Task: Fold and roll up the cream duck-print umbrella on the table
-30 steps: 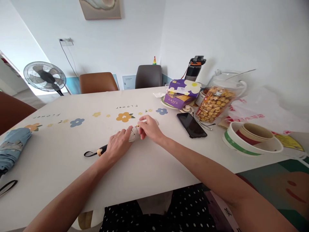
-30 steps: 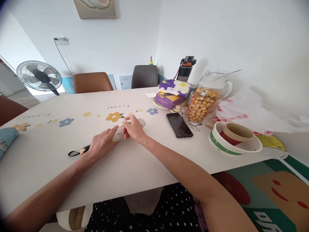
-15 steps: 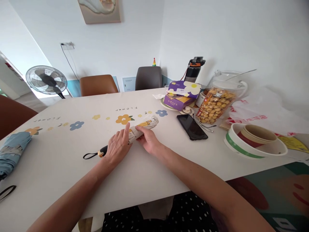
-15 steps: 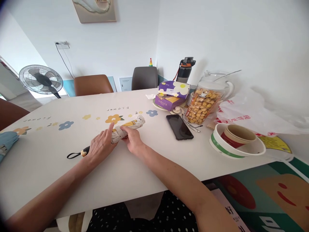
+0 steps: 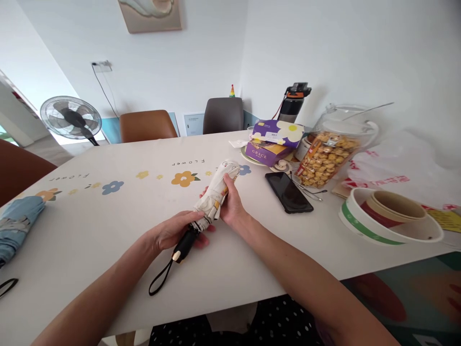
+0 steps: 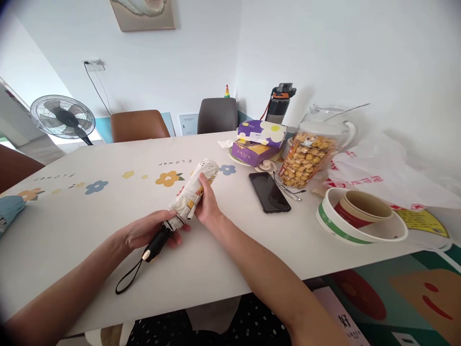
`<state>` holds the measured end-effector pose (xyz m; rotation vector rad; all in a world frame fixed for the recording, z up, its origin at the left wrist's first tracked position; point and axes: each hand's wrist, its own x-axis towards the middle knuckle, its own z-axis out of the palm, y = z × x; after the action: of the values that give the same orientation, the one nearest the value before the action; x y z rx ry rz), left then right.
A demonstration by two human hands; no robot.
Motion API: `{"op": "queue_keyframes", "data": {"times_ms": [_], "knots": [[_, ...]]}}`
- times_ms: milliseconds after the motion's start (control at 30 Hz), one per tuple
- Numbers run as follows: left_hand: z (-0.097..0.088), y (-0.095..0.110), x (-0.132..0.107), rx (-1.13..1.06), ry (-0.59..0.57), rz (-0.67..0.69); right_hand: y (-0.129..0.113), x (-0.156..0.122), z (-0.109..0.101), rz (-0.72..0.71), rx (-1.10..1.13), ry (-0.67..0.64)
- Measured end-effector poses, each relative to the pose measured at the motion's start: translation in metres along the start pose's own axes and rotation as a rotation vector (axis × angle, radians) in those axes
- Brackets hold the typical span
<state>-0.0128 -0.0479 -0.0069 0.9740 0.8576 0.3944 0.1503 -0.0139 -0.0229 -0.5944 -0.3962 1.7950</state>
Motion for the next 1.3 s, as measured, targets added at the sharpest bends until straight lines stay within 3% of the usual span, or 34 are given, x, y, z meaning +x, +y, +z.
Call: {"op": "queue_keyframes", "data": {"times_ms": [133, 267, 400, 467, 533, 667, 733, 1000, 1167, 1300], "knots": [[0.010, -0.012, 0.007, -0.064, 0.091, 0.034, 0.001, -0.001, 0.000, -0.005, -0.044, 0.025], [0.004, -0.014, 0.012, 0.125, 0.403, 0.151, 0.007, 0.003, -0.004, -0.042, -0.107, 0.085], [-0.016, -0.007, 0.013, 0.465, 0.768, 0.267, 0.013, 0.003, -0.007, 0.048, -0.143, 0.158], [-0.027, -0.002, 0.012, 0.529, 0.864, 0.288, 0.015, 0.002, -0.007, 0.039, -0.185, 0.163], [-0.039, 0.003, 0.011, 0.453, 0.836, 0.246, 0.016, 0.001, -0.006, 0.003, -0.235, 0.163], [-0.059, 0.011, 0.011, 0.059, 0.607, 0.138, 0.015, 0.001, -0.006, -0.031, -0.274, 0.150], [-0.063, 0.011, 0.012, -0.037, 0.587, 0.146, 0.016, 0.002, -0.007, -0.024, -0.268, 0.158], [-0.054, 0.003, 0.017, 0.114, 0.643, 0.227, 0.028, 0.016, -0.010, -0.126, -0.390, 0.161], [-0.057, -0.001, 0.018, 0.084, 0.656, 0.282, 0.032, 0.053, 0.003, -0.063, -0.443, 0.105], [-0.054, -0.001, 0.016, 0.136, 0.628, 0.291, 0.038, 0.077, 0.016, 0.022, -0.442, -0.034]]}}
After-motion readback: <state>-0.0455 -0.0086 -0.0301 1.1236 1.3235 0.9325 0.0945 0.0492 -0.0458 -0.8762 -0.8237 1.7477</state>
